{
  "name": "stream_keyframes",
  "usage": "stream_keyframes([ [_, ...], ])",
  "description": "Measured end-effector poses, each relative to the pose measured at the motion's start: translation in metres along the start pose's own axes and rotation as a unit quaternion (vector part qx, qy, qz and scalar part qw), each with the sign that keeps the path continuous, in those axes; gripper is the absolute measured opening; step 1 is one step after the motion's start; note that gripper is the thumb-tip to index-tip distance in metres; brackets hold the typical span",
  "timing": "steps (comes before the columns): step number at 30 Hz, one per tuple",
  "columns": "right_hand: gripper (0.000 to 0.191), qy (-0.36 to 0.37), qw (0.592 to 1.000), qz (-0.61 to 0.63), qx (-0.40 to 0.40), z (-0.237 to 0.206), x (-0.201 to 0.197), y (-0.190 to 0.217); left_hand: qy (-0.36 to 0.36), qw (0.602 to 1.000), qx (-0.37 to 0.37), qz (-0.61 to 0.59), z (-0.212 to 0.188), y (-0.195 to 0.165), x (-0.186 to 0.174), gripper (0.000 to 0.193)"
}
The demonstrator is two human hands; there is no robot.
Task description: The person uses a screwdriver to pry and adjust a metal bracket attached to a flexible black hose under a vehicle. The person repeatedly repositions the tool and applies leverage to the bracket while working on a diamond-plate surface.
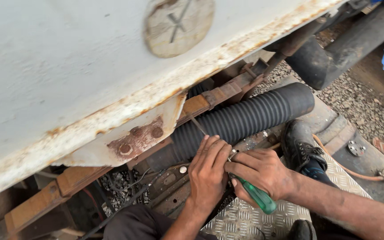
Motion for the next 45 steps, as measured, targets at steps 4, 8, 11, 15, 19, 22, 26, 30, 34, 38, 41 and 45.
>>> stream_keyframes([
  [4,0.026,0.012,0.998,0.016,0.065,-0.002,0.008,-0.011,0.005,1.0,0.001,0.004,0.002,0.013,0.006,0.036],
  [8,0.024,0.014,1.0,-0.005,0.009,-0.011,0.0,-0.005,-0.006,1.0,-0.002,0.014,-0.007,0.001,0.007,0.031],
  [11,0.026,-0.005,0.999,-0.022,-0.04,-0.011,-0.001,-0.001,-0.01,1.0,0.011,0.017,-0.006,-0.003,0.006,0.029],
  [15,0.03,0.01,0.998,0.024,0.062,-0.011,0.003,-0.009,0.001,0.999,0.006,0.046,-0.004,0.007,0.016,0.031],
  [19,0.025,0.012,0.998,0.037,0.046,-0.017,-0.003,-0.009,-0.016,0.998,-0.003,0.053,-0.015,0.008,0.028,0.03],
  [22,0.023,0.023,0.999,0.022,0.014,-0.019,-0.007,-0.006,-0.01,0.999,0.003,0.053,-0.017,0.002,0.028,0.031],
  [26,0.029,0.003,0.994,0.056,0.098,-0.015,-0.008,-0.011,-0.006,0.997,0.004,0.074,0.001,0.006,0.023,0.031],
  [30,0.027,-0.016,0.998,0.027,0.063,-0.016,-0.01,-0.009,-0.003,0.999,-0.008,0.046,-0.001,-0.001,0.021,0.033],
  [34,0.02,-0.004,1.0,-0.005,0.023,-0.02,-0.006,-0.008,-0.019,0.999,0.016,0.044,-0.004,0.0,0.024,0.031],
  [38,0.027,0.002,0.995,0.009,0.101,-0.021,-0.004,-0.014,0.001,0.999,0.01,0.032,-0.001,0.005,0.026,0.033],
  [41,0.023,-0.009,0.999,0.002,0.047,-0.02,-0.005,-0.012,-0.004,0.999,0.013,0.052,-0.001,0.001,0.025,0.035],
  [45,0.026,-0.032,0.999,-0.018,-0.004,-0.021,-0.007,-0.009,-0.007,1.0,0.009,0.022,0.001,-0.003,0.026,0.028],
])
Point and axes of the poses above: each hand's wrist, its own z-axis towards the middle knuckle, its own x-axis out of the palm, y = z × x, the point moved 3 cm from there along z, towards the middle knuckle, and after that the axes turned 4 degrees about -x, right-handed, at the moved point
